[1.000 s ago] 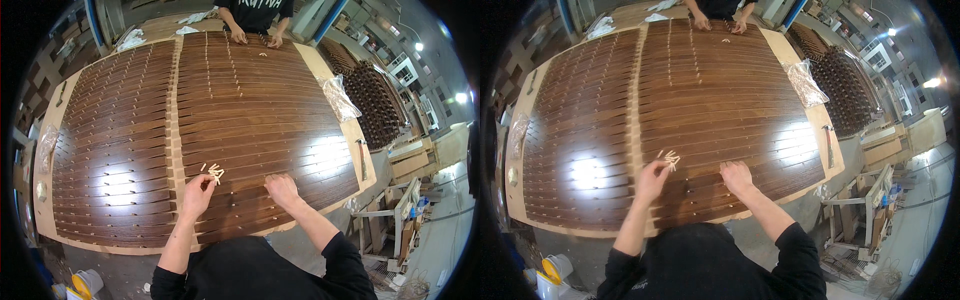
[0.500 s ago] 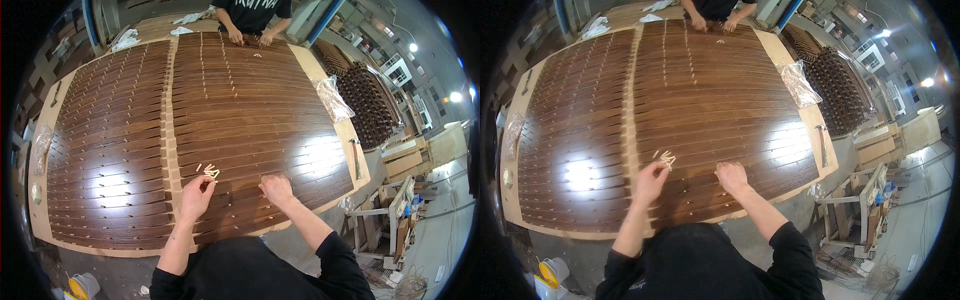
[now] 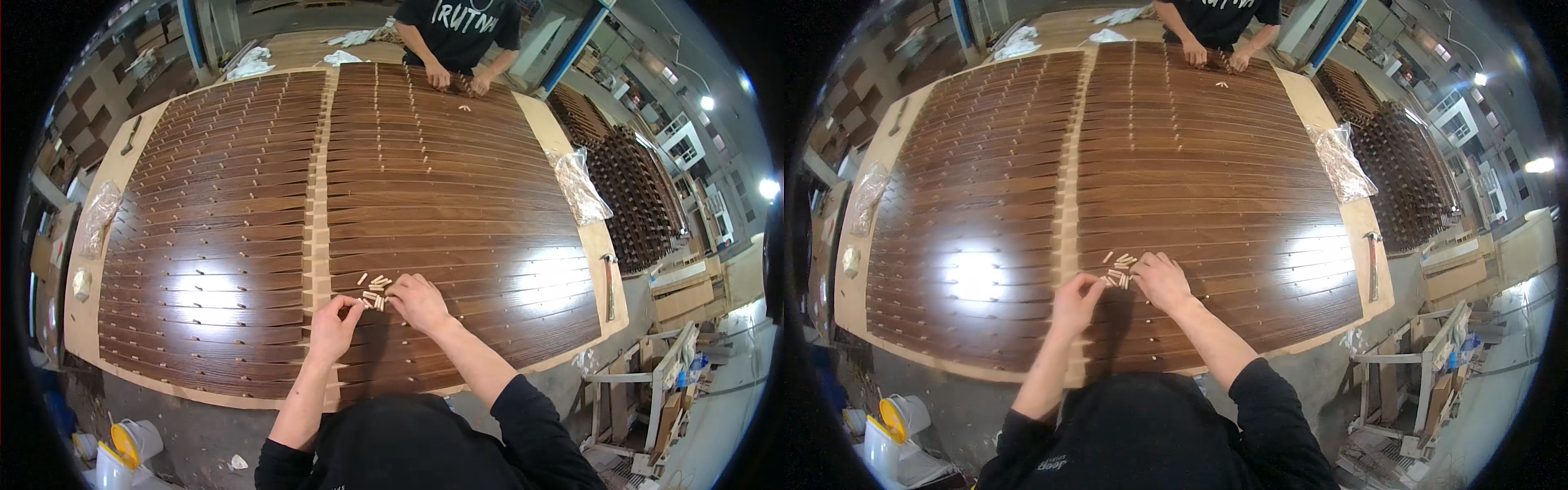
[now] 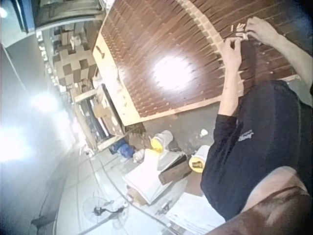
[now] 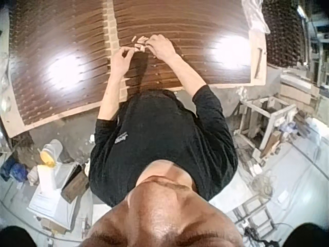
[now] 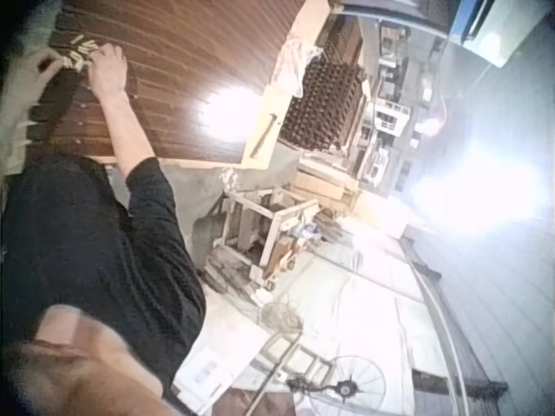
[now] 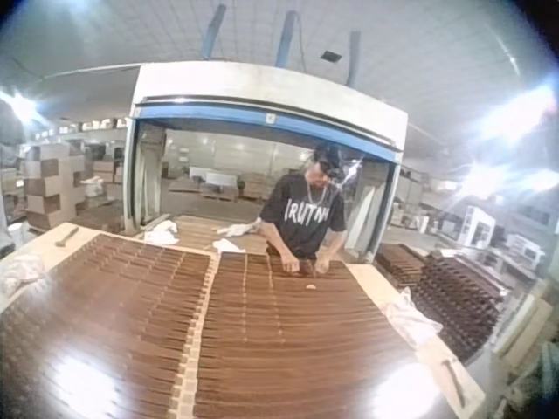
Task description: Two people assemble wooden panels by hand, picking up wooden pegs from the table and inserting them into pre-drilled holes across the dark wooden slats.
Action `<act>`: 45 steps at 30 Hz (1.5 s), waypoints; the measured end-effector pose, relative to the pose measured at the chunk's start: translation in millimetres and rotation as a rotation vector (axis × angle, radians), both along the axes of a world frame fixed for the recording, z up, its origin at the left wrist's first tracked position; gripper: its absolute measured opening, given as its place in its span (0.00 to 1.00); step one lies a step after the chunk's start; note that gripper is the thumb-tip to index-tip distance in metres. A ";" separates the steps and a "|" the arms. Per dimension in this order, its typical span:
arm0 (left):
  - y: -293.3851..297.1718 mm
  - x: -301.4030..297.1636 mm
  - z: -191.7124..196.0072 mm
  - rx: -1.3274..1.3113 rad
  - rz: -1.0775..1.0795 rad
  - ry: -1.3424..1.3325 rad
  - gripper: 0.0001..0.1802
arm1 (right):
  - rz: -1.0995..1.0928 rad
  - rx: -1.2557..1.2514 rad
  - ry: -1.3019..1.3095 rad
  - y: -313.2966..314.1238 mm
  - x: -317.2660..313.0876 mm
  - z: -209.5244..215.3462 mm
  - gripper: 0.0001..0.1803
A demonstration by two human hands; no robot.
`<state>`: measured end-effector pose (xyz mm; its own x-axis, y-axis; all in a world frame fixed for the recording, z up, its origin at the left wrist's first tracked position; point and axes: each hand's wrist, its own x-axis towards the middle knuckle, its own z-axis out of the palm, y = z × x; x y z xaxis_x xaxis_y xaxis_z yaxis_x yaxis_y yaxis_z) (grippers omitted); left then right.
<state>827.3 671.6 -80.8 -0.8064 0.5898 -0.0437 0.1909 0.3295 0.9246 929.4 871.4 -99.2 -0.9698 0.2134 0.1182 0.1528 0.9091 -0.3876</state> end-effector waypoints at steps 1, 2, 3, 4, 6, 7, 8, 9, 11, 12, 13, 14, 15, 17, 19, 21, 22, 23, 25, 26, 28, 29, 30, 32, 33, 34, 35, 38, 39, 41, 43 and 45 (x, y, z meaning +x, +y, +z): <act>-1.2 -0.3 -2.7 0.009 0.006 -0.015 0.10 | 0.005 -0.003 -0.001 2.0 0.4 -0.2 0.09; -1.6 -0.1 -5.1 0.020 0.008 -0.031 0.10 | 0.025 -0.010 0.017 6.6 1.4 0.4 0.08; -1.3 1.8 -4.6 0.018 0.008 -0.035 0.10 | 0.042 -0.018 0.031 10.3 4.5 1.6 0.07; 1.1 4.2 -3.7 0.003 -0.007 0.005 0.10 | 0.039 -0.020 0.027 14.4 10.1 3.6 0.07; 12.7 9.4 -0.2 -0.007 -0.024 0.041 0.09 | -0.195 -0.411 -0.039 26.0 23.3 13.7 0.08; 19.1 12.9 2.4 -0.009 -0.088 0.113 0.09 | -0.241 -0.453 0.089 30.2 33.0 15.4 0.08; 23.2 15.5 3.3 -0.011 -0.154 0.185 0.08 | -0.369 -0.567 0.089 35.6 42.9 17.5 0.11; 28.8 14.7 -10.1 0.002 -0.230 0.290 0.07 | -0.380 -0.547 0.099 43.7 54.3 19.1 0.12; 40.9 10.9 -26.5 -0.056 -0.291 0.377 0.06 | -0.405 -0.525 0.117 57.3 77.9 15.6 0.13; 48.5 9.7 -28.0 -0.115 -0.352 0.462 0.06 | -0.475 -0.596 0.073 61.9 87.8 15.9 0.13; 53.2 7.4 -29.3 -0.081 -0.386 0.513 0.04 | -0.544 -0.669 0.029 65.1 95.3 14.5 0.14; 57.1 4.5 -30.4 -0.079 -0.397 0.517 0.04 | -0.554 -0.670 0.036 67.4 101.3 12.0 0.14; 58.3 2.5 -30.2 -0.118 -0.451 0.569 0.04 | -0.618 -0.634 0.023 65.1 106.1 12.8 0.13; 62.4 1.9 -30.2 -0.161 -0.514 0.622 0.04 | -0.689 -0.605 0.010 61.8 113.9 14.5 0.12; 71.1 3.6 -26.0 -0.272 -0.608 0.699 0.04 | -0.745 -0.641 0.003 62.2 117.2 21.6 0.12; 75.7 10.9 -20.3 -0.339 -0.609 0.777 0.05 | -0.729 -0.600 0.014 61.9 116.0 19.4 0.11; 78.9 15.5 -17.8 -0.406 -0.597 0.851 0.06 | -0.703 -0.556 0.020 61.8 114.9 18.6 0.11; 84.5 21.3 -19.1 -0.403 -0.603 0.853 0.06 | -0.708 -0.556 0.022 62.6 114.3 18.5 0.11; 96.0 32.4 -20.4 -0.631 -0.633 0.985 0.07 | -0.602 -0.309 0.012 63.2 111.5 19.0 0.11; 98.1 36.9 -21.1 -0.631 -0.631 0.986 0.07 | -0.601 -0.309 0.013 62.2 109.8 18.9 0.11; 102.9 43.1 -19.0 -0.737 -0.649 1.015 0.09 | -0.510 -0.187 0.049 62.4 107.4 16.9 0.09; 102.1 38.7 -20.8 -0.738 -0.646 1.015 0.09 | -0.507 -0.186 0.051 63.0 104.5 15.7 0.09; 97.2 28.4 -27.1 -0.669 -0.665 0.992 0.09 | -0.455 -0.145 0.093 62.1 100.3 13.4 0.08; 82.7 16.5 -27.7 -0.606 -0.679 0.967 0.10 | -0.396 -0.107 0.136 62.8 98.9 8.8 0.07; 74.6 13.4 -19.0 -0.443 -0.591 0.932 0.10 | -0.388 -0.010 0.140 65.9 100.2 6.9 0.07; 65.5 12.3 -13.1 -0.284 -0.504 0.888 0.10 | -0.378 0.084 0.141 66.7 100.6 4.8 0.07; 59.4 11.8 -11.1 -0.193 -0.393 0.855 0.09 | -0.377 0.082 0.141 68.0 99.7 2.4 0.07; 35.4 4.0 1.3 -0.221 -0.214 0.509 0.06 | -0.315 0.095 0.105 66.1 100.3 -0.4 0.08; 26.5 -3.7 0.1 -0.171 -0.141 0.507 0.05 | -0.301 0.136 0.089 66.6 97.2 0.7 0.08; 14.2 -12.4 -3.2 -0.165 -0.081 0.461 0.05 | -0.279 0.179 0.075 68.2 94.0 5.5 0.08; 7.0 -16.1 -4.8 -0.161 -0.037 0.424 0.05 | -0.266 0.193 -0.107 68.6 85.7 17.5 0.07; 7.7 -6.8 -4.3 -0.173 -0.073 0.459 0.05 | -0.219 0.258 -0.136 67.1 76.0 34.4 0.06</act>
<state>820.5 679.3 -85.1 -0.7223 0.6609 0.2037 0.5937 0.4415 0.6728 1005.4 938.4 -64.8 -0.9151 0.3975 0.0680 0.3888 0.9144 -0.1128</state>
